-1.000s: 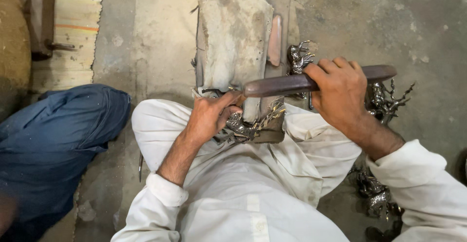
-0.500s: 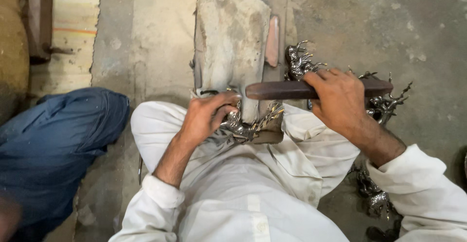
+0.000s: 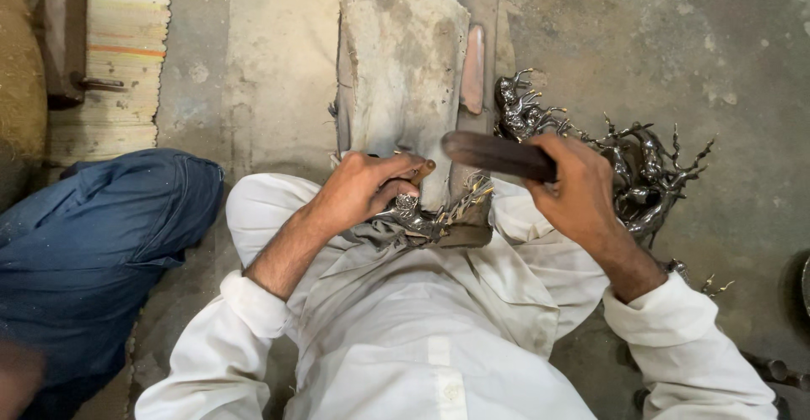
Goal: The person sits cross-legged on the floor holding a silver metal horse figurine against a leather sandbag and uses a small punch tool and a wooden mallet to hammer and shape details into the figurine. The person repositions the figurine and the punch repeatedly while striking, with finished metal figurines piled beside them.
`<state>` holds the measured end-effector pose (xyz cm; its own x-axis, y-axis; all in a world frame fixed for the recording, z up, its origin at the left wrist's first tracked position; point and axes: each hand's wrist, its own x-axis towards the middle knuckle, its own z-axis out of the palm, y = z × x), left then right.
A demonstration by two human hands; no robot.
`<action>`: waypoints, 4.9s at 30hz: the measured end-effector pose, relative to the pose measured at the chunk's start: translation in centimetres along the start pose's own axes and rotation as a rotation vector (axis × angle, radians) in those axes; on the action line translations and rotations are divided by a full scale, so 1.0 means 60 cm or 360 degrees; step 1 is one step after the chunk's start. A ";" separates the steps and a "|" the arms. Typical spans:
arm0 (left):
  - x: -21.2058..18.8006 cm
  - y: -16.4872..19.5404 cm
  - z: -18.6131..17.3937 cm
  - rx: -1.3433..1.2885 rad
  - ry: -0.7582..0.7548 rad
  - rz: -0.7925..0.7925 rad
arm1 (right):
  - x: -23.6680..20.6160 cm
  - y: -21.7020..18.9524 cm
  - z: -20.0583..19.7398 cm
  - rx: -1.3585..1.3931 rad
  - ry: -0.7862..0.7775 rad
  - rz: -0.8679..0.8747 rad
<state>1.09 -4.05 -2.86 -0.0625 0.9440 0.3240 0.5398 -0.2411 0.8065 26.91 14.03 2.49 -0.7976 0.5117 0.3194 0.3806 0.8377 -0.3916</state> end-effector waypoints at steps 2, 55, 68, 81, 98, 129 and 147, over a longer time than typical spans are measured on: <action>0.000 -0.002 0.002 0.0048 0.0007 0.0026 | -0.003 -0.004 -0.001 0.0060 0.0209 0.0086; 0.001 -0.002 -0.005 0.0024 0.0065 -0.0057 | -0.015 0.004 0.005 0.0001 -0.0239 0.0153; -0.004 0.000 0.005 -0.0155 0.0240 -0.0074 | 0.026 -0.026 -0.027 -0.0340 -0.0037 -0.0186; 0.061 0.015 -0.004 0.0064 -0.0179 -0.0059 | -0.007 0.021 0.027 -0.0042 -0.0417 0.0462; 0.056 0.009 0.005 0.0293 -0.0211 -0.0064 | -0.049 0.040 0.050 -0.0108 0.0135 0.0277; 0.065 0.011 -0.005 0.0216 -0.0266 -0.0016 | -0.069 0.060 0.065 -0.0313 0.0101 0.0216; 0.070 0.006 -0.009 0.0215 -0.0266 0.0092 | -0.070 0.040 0.055 -0.0003 0.0208 0.0373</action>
<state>0.56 -0.29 -0.94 0.1057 0.9563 0.2725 0.6468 -0.2743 0.7116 29.60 13.28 -2.66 -0.6206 0.7117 0.3290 0.5487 0.6940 -0.4663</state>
